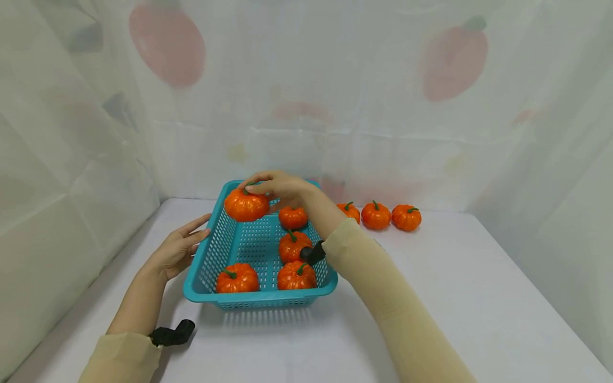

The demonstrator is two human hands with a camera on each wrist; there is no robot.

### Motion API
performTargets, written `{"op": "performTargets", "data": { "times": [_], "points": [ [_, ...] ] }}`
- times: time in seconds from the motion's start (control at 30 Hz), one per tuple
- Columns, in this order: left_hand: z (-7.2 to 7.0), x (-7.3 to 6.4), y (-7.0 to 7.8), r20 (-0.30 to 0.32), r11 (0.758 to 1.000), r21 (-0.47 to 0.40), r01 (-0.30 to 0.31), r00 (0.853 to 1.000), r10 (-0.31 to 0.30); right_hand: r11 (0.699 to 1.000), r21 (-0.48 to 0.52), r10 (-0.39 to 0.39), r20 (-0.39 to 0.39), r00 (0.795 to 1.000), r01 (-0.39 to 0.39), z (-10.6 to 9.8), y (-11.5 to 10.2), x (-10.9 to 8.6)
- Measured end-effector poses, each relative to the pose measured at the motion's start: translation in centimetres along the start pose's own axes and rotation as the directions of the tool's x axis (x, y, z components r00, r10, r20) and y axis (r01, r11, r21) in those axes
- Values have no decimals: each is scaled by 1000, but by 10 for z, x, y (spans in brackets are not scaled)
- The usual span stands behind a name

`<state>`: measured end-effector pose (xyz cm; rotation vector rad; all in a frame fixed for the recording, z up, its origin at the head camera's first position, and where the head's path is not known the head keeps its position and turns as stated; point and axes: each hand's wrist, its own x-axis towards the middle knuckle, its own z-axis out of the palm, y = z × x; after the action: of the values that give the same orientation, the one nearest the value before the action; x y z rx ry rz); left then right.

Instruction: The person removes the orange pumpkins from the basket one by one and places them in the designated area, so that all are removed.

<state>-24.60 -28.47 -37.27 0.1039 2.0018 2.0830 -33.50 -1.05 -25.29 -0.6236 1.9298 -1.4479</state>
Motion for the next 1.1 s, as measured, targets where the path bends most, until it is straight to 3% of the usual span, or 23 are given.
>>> {"op": "performTargets", "data": {
  "times": [0.5, 0.83, 1.1],
  "points": [
    [1, -1, 1, -13, 1000, 13, -6, 1000, 6, 997, 29, -65, -139, 988, 69, -47, 6, -38],
    [-1, -1, 3, -6, 1000, -7, -9, 1000, 9, 991, 91, -73, -269, 961, 101, -76, 30, -65],
    [-1, -1, 3, -5, 1000, 5, -9, 1000, 9, 986, 129, -56, -323, 945, 102, -96, 48, -90]
  ]
}}
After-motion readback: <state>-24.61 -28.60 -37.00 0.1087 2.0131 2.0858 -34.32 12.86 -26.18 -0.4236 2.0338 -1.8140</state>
